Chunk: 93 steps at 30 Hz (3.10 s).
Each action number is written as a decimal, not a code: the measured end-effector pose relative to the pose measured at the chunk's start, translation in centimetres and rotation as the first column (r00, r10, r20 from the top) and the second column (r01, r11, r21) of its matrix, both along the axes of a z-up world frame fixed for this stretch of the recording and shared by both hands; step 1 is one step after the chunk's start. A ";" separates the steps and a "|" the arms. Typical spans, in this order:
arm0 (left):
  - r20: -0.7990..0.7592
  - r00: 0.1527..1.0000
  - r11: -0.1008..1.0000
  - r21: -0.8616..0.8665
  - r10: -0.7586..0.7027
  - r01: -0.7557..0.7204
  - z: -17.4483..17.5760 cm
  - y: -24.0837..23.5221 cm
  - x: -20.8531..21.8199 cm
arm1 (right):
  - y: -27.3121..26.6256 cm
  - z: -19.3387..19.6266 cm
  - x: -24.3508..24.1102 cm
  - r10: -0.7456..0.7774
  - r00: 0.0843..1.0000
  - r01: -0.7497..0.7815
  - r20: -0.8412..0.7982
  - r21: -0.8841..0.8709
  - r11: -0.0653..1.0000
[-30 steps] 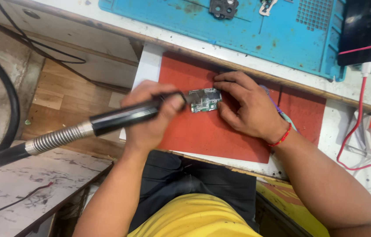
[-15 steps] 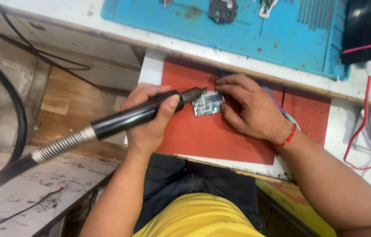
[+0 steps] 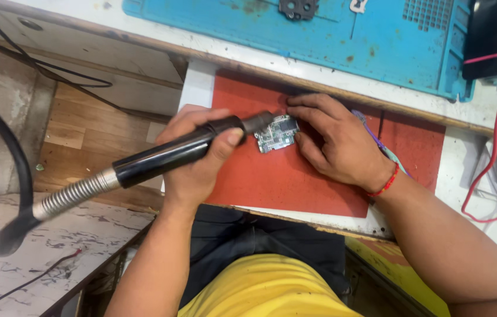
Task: The person uses a hot air gun to heat a small circuit board placed on a red mat. They hold the board steady with one hand while directing the hot air nozzle with the other, focusing on specific components. The person occasionally adjusts the board's position to access different areas.
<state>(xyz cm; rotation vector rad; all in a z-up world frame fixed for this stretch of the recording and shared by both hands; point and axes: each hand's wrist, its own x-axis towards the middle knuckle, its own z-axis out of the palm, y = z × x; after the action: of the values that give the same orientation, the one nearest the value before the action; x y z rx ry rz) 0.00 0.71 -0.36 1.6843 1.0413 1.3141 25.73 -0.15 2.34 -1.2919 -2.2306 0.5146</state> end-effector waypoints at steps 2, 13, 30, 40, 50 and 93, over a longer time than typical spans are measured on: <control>-0.010 1.000 1.000 0.004 0.021 -0.021 0.0 -0.2 0.0 | -0.2 -0.1 -0.1 -0.028 1.000 0.028 0.000 -0.015 1.000; 0.108 0.992 0.973 -0.217 -0.061 0.084 1.0 -1.6 -1.6 | 0.0 0.7 0.4 0.092 0.993 -0.090 0.075 -0.029 0.996; -0.011 0.999 0.999 -0.041 0.030 -0.031 0.5 -2.1 -0.4 | 0.1 0.0 1.2 0.076 0.996 -0.082 -0.054 -0.117 0.990; -0.057 0.992 0.992 0.050 -0.116 0.119 0.3 -1.6 -0.9 | 0.0 -0.2 1.2 0.098 0.994 -0.100 -0.045 -0.059 0.993; -0.013 1.000 1.000 0.019 0.011 -0.010 -0.4 -2.1 -0.6 | 0.1 -0.2 1.3 0.087 0.995 -0.089 -0.043 -0.065 0.994; -0.031 0.999 0.998 -0.050 0.025 -0.027 0.1 -2.1 -1.2 | -0.1 -0.3 0.6 0.042 0.999 -0.044 -0.029 -0.084 0.995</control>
<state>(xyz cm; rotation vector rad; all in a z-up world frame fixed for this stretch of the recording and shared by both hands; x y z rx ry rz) -1.24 -1.34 -0.24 1.6630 1.1087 1.2714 26.29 -0.22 2.07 -1.2730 -2.2398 0.6454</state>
